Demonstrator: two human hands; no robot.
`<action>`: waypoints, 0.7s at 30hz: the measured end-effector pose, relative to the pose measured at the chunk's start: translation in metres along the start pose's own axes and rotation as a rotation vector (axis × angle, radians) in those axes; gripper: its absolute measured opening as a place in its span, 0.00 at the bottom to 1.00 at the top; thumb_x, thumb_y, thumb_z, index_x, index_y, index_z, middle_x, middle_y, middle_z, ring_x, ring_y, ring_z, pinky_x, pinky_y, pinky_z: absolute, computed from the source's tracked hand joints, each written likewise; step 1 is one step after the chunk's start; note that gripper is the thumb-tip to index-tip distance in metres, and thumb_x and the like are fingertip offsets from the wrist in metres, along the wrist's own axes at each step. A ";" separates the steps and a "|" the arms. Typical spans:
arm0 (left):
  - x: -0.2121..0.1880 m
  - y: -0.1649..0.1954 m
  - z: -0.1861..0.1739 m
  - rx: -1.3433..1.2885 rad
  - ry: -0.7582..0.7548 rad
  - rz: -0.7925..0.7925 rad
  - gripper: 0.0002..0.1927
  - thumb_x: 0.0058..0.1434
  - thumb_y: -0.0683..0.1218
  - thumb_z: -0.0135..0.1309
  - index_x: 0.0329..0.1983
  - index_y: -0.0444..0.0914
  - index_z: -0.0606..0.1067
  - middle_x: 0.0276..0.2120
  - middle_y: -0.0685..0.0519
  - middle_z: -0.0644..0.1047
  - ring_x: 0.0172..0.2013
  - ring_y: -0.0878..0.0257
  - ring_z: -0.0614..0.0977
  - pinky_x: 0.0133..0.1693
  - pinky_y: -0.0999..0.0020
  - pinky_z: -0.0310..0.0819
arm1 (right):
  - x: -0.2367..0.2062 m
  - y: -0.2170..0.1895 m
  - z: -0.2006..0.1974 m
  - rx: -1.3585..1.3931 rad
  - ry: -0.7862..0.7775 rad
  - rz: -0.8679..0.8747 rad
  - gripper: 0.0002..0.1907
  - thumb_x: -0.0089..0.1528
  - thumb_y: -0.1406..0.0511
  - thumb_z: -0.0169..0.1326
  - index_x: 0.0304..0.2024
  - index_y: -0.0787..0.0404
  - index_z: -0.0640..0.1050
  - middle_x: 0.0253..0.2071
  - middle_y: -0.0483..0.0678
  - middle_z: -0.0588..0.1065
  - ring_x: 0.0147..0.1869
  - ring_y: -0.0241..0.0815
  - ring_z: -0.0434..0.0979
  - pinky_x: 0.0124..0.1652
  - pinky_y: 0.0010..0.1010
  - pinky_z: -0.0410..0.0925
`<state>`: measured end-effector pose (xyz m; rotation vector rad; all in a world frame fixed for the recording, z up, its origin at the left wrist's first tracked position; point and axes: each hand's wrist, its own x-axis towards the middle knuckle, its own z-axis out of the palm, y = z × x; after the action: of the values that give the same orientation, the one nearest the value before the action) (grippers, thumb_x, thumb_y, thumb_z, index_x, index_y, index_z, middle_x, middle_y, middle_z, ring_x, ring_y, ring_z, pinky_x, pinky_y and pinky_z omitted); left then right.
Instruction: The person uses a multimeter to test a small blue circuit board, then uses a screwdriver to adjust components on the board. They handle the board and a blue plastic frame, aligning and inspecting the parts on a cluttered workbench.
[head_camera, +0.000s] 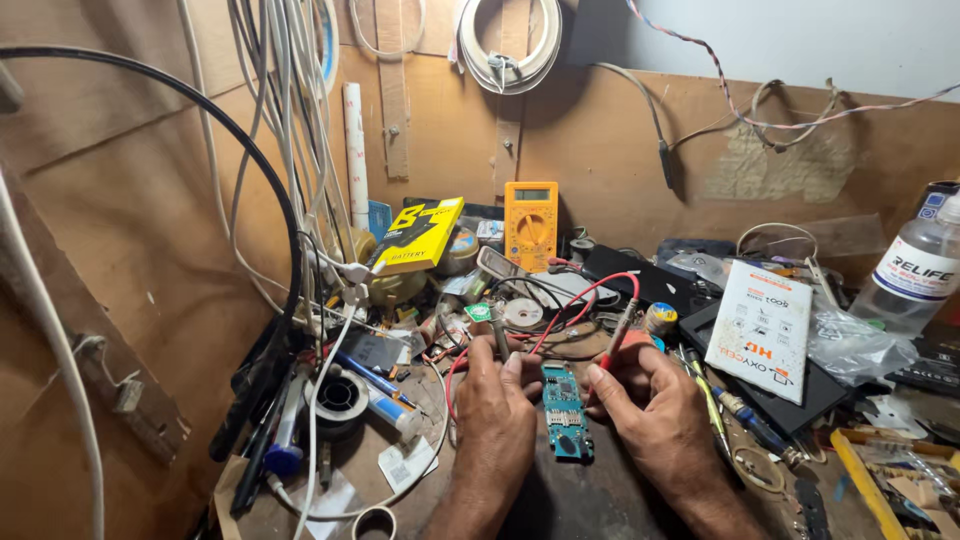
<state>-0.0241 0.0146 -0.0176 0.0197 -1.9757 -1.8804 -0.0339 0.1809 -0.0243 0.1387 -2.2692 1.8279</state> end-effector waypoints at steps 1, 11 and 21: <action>0.001 -0.001 0.000 -0.028 0.005 -0.027 0.07 0.69 0.43 0.43 0.45 0.35 0.67 0.35 0.48 0.83 0.35 0.59 0.89 0.35 0.65 0.87 | 0.001 0.001 0.000 0.053 -0.001 -0.003 0.08 0.62 0.67 0.59 0.40 0.67 0.78 0.33 0.51 0.84 0.34 0.37 0.84 0.36 0.30 0.79; 0.000 0.003 -0.007 -0.035 0.097 -0.098 0.09 0.66 0.43 0.51 0.45 0.33 0.69 0.34 0.47 0.85 0.33 0.59 0.89 0.33 0.65 0.83 | 0.002 0.000 0.002 0.252 -0.009 -0.082 0.14 0.60 0.74 0.56 0.49 0.68 0.74 0.39 0.52 0.82 0.45 0.42 0.86 0.46 0.34 0.77; 0.003 -0.007 0.000 -0.167 0.060 -0.175 0.10 0.66 0.40 0.50 0.48 0.34 0.66 0.38 0.46 0.80 0.38 0.61 0.88 0.35 0.68 0.85 | 0.009 0.019 0.011 0.268 0.024 -0.035 0.07 0.59 0.72 0.62 0.39 0.69 0.82 0.35 0.52 0.84 0.39 0.39 0.84 0.42 0.30 0.78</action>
<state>-0.0283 0.0128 -0.0235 0.2057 -1.8230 -2.1236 -0.0483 0.1748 -0.0425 0.1969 -1.9834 2.0948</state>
